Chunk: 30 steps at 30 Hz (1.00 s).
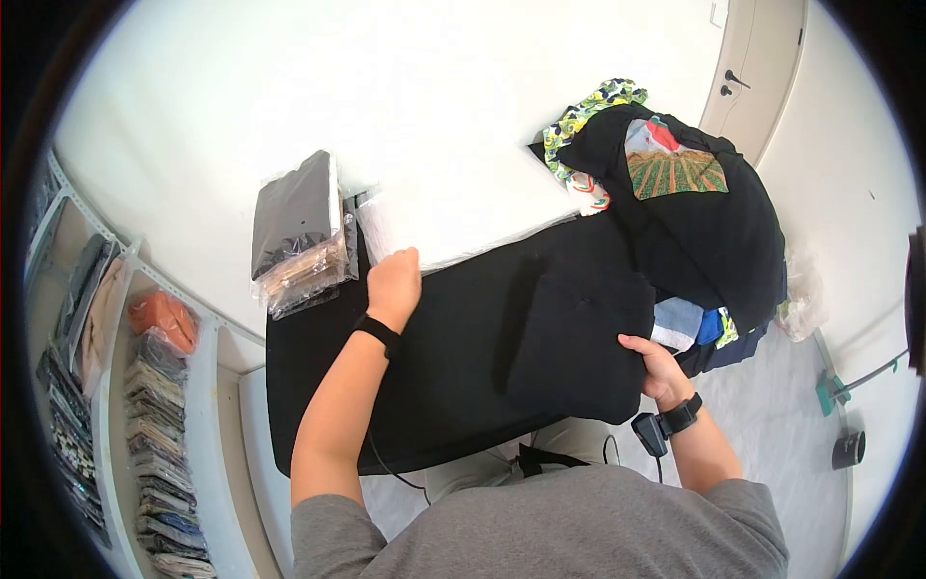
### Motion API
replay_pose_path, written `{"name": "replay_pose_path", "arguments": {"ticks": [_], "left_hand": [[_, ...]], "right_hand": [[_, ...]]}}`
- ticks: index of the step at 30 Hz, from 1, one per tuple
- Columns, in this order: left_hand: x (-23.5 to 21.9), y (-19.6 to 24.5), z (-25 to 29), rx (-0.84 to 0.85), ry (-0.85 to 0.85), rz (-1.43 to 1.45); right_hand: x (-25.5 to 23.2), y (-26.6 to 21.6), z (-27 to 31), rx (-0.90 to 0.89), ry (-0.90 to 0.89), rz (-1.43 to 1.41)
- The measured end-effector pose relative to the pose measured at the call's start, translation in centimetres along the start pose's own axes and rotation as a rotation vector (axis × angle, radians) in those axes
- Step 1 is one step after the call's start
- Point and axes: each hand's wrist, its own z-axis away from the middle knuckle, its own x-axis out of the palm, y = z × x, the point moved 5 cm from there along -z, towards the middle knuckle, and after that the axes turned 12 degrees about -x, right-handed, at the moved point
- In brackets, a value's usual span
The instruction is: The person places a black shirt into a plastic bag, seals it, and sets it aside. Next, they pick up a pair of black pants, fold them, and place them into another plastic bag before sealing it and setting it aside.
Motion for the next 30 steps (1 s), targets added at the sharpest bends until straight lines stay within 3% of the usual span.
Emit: {"name": "replay_pose_path", "arguments": {"ticks": [4,6,8,12,17,19,20,22,25,28,30], "left_hand": [[-1.3,5.9,1.7,0.082,-0.105,-0.087],[-0.9,7.0,1.8,0.104,-0.088,-0.115],[-0.1,7.2,1.1,0.147,0.037,-0.247],[0.9,4.0,-0.7,0.073,0.127,-0.301],[2.0,0.7,-0.4,-0.043,-0.097,-0.234],[0.5,0.7,-0.3,0.128,0.125,-0.285],[0.3,0.4,-0.3,0.129,0.126,-0.287],[-1.4,1.1,-0.3,0.296,0.311,-0.235],[-0.7,0.8,-0.4,0.334,0.325,-0.251],[1.6,-1.1,-1.4,0.203,0.218,-0.251],[3.6,-4.0,-2.1,-0.146,-0.123,-0.129]], "right_hand": [[-0.8,0.9,0.7,-0.13,-0.009,-0.103],[-0.9,1.0,1.0,-0.171,-0.001,-0.136],[-0.8,1.0,1.3,-0.224,-0.005,-0.173],[-1.0,1.1,1.2,-0.235,-0.012,-0.179],[-0.4,0.9,1.5,-0.244,-0.015,-0.184],[-0.4,0.9,1.4,-0.268,-0.01,-0.178],[-0.6,1.1,1.4,-0.231,-0.015,-0.18],[-0.7,0.9,1.2,-0.208,-0.023,-0.184],[-0.8,1.2,1.2,-0.222,-0.032,-0.191],[-0.9,1.1,1.4,-0.207,-0.028,-0.173],[-0.5,1.0,1.3,-0.229,-0.045,-0.184]]}}
